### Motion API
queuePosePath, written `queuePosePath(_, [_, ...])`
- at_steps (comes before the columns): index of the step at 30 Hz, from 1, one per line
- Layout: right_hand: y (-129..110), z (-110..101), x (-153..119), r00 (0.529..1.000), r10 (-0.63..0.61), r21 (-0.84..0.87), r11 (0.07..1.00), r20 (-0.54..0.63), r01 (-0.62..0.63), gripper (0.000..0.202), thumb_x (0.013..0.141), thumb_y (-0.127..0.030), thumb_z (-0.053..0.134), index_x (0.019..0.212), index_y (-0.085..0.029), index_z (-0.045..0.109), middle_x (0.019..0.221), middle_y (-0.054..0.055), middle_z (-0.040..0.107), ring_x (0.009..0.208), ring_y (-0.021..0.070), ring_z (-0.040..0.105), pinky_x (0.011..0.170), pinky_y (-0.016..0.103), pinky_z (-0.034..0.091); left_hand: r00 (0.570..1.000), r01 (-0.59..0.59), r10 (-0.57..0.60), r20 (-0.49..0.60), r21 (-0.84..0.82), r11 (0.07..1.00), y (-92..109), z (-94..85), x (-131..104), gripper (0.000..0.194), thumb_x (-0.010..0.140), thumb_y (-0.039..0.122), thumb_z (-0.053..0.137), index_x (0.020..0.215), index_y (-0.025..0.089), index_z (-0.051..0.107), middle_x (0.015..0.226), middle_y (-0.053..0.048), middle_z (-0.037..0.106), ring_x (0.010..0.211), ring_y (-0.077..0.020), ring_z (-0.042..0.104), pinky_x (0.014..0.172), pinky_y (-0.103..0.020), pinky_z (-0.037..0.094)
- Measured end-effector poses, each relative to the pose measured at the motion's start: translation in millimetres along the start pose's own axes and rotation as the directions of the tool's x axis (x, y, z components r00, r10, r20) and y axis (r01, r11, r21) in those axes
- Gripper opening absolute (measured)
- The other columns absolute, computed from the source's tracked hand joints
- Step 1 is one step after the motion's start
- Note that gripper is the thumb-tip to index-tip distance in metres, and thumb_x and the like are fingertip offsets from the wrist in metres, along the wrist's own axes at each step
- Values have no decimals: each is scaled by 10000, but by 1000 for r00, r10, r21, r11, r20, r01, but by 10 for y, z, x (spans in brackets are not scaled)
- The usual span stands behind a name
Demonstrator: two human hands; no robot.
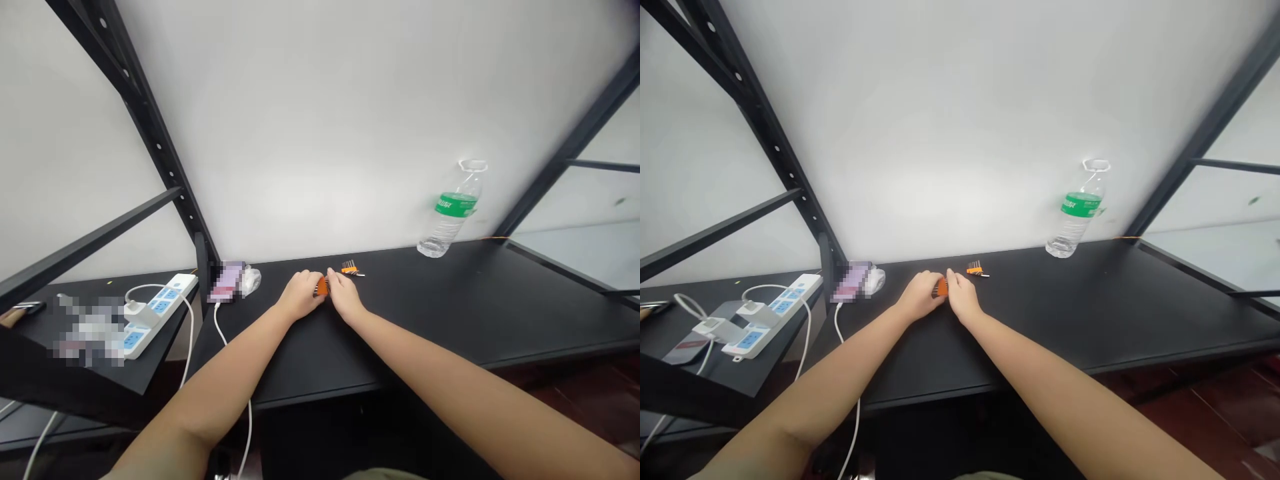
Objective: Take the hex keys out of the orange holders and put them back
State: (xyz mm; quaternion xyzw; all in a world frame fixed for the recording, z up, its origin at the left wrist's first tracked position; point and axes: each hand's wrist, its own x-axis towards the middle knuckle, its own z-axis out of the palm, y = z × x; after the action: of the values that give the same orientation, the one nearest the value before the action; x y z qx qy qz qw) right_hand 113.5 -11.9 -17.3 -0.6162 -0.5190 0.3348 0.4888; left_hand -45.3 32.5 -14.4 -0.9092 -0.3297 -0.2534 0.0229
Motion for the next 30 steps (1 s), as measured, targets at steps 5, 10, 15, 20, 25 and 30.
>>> queuePosePath(5, [-66, 179, -48, 1000, 7, -37, 999, 3, -7, 504, 1023, -578, 332, 1177, -233, 666, 1284, 79, 701, 1215, 244, 619, 1061, 361, 471, 1000, 9, -9, 7, 17, 1000, -21, 52, 6, 193, 893, 242, 657, 1069, 172, 622, 958, -105, 673, 922, -274, 625, 815, -411, 459])
queuePosePath(10, [-106, 216, -108, 994, 46, -50, 998, 97, -41, 664, 1032, -633, 278, 1484, -210, 518, 1568, 113, 504, 1454, 276, 457, 1210, 435, 346, 999, 17, -18, 41, 23, 1000, -48, 52, 8, 79, 895, 217, 625, 966, 183, 622, 893, -91, 663, 877, -258, 611, 786, -401, 445])
queuePosePath(15, [-78, 12, -176, 936, -99, -143, 978, 337, 154, 748, 979, -620, 490, 1596, -209, 385, 1620, 125, 431, 1508, 311, 383, 1248, 476, 288, 994, 56, -57, 89, 16, 998, -114, 43, -9, 75, 913, 175, 563, 882, 206, 624, 833, -77, 660, 847, -245, 605, 790, -401, 446])
queuePosePath(20, [80, -519, 32, 877, -346, -410, 785, 334, 466, 338, 993, -367, 513, 1265, -230, 661, 1290, 117, 669, 1175, 269, 637, 1028, 407, 497, 984, 121, -109, 144, -77, 990, -92, -1, 0, 162, 931, 212, 561, 1088, 232, 594, 971, -48, 707, 893, -231, 654, 818, -373, 475])
queuePosePath(25, [217, -958, 437, 847, -227, -679, 514, 481, 524, 188, 941, -276, 577, 1083, -221, 687, 1157, 116, 667, 966, 251, 662, 807, 353, 516, 961, 215, -171, 218, -199, 956, -48, -81, 48, 249, 942, 218, 518, 1186, 265, 533, 963, -1, 714, 831, -200, 675, 738, -312, 475])
queuePosePath(30, [133, -865, 669, 830, 37, -753, 445, 557, 485, 69, 847, -197, 621, 782, -218, 631, 832, 91, 673, 661, 215, 620, 605, 332, 417, 926, 308, -239, 291, -220, 925, -22, -132, 72, 136, 951, 239, 503, 1084, 263, 521, 752, 34, 648, 651, -182, 613, 628, -291, 418])
